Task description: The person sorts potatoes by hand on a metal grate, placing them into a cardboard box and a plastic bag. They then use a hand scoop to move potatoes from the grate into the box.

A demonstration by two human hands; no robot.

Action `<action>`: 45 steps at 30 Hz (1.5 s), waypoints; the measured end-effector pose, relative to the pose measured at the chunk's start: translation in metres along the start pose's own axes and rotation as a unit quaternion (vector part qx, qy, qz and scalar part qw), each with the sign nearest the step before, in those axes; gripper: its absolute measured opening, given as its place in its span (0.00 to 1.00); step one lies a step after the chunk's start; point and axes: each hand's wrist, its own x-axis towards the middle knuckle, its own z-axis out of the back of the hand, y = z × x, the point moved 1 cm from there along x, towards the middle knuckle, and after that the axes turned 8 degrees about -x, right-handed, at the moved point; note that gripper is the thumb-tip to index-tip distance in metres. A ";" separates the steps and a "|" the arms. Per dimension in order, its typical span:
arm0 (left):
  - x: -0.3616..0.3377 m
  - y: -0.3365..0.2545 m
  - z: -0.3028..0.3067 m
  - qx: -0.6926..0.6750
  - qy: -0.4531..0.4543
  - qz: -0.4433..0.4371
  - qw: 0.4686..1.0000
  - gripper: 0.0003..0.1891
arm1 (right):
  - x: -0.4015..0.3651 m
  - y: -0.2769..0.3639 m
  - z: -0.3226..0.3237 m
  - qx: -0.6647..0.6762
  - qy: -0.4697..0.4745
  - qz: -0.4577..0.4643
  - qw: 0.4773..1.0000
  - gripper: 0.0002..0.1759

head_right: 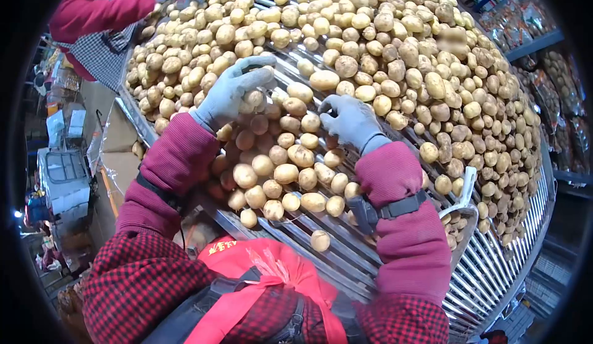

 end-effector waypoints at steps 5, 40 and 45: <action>-0.014 -0.020 -0.026 -0.165 -0.037 0.105 0.980 0.21 | -0.011 -0.001 -0.006 -0.111 -0.034 0.054 0.992 0.15; 0.112 0.003 0.013 0.737 0.172 0.150 0.637 0.26 | -0.056 0.036 -0.092 0.849 0.131 0.162 0.485 0.35; 0.102 0.002 0.010 0.709 0.191 0.132 0.666 0.20 | -0.063 0.038 -0.085 0.846 0.094 0.127 0.510 0.40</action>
